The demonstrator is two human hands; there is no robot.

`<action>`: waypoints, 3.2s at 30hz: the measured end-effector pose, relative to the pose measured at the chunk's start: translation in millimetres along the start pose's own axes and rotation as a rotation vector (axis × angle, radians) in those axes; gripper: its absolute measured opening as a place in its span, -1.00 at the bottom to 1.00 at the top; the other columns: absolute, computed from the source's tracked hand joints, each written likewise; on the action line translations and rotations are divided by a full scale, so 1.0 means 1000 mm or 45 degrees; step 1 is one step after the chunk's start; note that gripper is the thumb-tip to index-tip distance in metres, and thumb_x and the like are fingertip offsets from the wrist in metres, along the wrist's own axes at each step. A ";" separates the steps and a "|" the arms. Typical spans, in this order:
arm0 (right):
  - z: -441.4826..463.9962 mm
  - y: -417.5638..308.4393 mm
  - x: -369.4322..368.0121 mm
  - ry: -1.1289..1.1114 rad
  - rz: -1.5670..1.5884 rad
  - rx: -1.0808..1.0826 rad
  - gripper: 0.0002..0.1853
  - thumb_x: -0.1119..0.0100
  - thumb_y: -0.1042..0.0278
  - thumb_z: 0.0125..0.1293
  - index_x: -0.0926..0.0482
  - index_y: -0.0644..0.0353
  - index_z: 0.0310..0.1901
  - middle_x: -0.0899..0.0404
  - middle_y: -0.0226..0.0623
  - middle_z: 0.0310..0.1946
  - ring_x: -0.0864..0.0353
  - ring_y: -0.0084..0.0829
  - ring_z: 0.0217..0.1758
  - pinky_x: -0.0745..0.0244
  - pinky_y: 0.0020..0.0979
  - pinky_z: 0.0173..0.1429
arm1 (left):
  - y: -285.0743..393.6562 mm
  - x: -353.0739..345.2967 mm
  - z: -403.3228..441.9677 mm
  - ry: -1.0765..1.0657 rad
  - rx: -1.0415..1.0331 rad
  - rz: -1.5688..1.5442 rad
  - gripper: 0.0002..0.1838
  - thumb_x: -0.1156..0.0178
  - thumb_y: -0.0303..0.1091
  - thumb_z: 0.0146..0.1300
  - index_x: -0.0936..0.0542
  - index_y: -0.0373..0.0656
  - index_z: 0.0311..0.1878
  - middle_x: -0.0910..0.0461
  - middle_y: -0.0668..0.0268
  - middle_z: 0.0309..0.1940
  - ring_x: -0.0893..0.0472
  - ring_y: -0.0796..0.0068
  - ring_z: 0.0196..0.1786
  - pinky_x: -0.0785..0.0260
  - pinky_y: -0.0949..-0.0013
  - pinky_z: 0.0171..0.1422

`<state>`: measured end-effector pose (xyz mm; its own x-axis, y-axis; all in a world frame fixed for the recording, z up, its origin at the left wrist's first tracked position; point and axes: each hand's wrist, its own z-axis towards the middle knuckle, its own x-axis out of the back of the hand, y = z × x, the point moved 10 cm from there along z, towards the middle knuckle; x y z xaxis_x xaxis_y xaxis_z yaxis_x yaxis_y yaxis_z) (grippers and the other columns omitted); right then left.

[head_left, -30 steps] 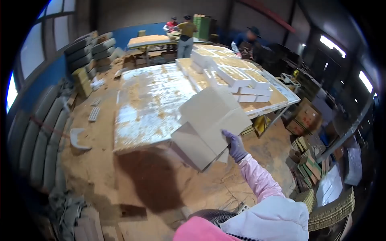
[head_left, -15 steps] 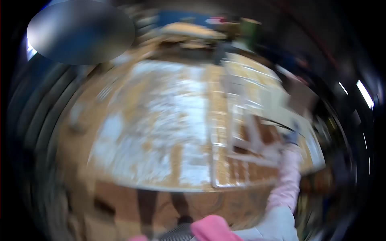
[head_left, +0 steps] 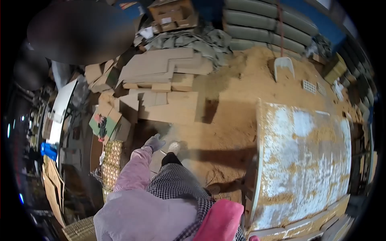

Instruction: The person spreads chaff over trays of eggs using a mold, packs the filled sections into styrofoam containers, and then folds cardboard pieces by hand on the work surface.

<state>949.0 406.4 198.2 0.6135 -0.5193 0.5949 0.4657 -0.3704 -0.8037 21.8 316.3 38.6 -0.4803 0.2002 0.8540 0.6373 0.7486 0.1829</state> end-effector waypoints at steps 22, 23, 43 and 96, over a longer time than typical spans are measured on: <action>-0.666 -0.525 -1.025 -1.508 -0.336 1.809 0.05 -0.52 0.23 -0.20 -0.18 0.27 0.39 -0.14 0.12 0.36 -0.07 0.12 0.45 0.09 0.08 0.54 | -0.261 0.138 0.552 0.214 0.753 -2.687 -0.54 -0.39 0.15 0.11 -0.61 0.10 -0.04 -0.61 0.44 -0.18 -0.59 0.47 -0.17 -0.52 0.28 -0.16; -0.673 -0.543 -1.043 -1.415 -0.331 1.895 0.00 -0.46 0.25 -0.15 -0.18 0.23 0.40 -0.16 0.09 0.35 -0.10 0.09 0.44 0.06 0.06 0.52 | -0.252 0.163 0.542 0.231 0.614 -2.684 -0.58 -0.38 0.11 0.14 -0.61 0.10 -0.04 -0.61 0.45 -0.20 -0.59 0.48 -0.20 -0.52 0.33 -0.20; -0.648 -0.770 -1.081 -1.529 -0.676 1.920 -0.79 -0.07 0.36 0.21 -0.65 0.05 -0.16 -0.68 -0.37 -0.33 -0.67 -0.32 -0.17 -0.55 -0.31 -0.21 | -0.139 0.560 0.484 0.894 -0.941 0.390 -0.35 -0.38 -0.25 0.00 -0.49 -0.12 0.23 -0.57 0.15 0.10 -0.55 0.08 0.12 -0.33 0.09 0.30; -0.078 -0.173 -0.091 -0.469 0.057 0.339 0.02 -0.57 -0.07 -0.26 -0.33 0.26 0.24 -0.33 0.02 0.23 -0.34 -0.04 0.30 -0.29 -0.16 0.34 | 0.628 -0.041 -0.235 -0.413 -2.724 0.700 -0.28 -0.28 -0.56 -0.31 -0.55 -0.09 0.14 -0.57 0.20 0.12 -0.52 0.12 0.20 -0.35 0.13 0.34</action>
<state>762.7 457.9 282.0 0.8002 -0.2041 0.5639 0.5517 -0.1180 -0.8256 583.4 629.9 232.8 0.0108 0.3190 0.9477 0.1054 -0.9428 0.3162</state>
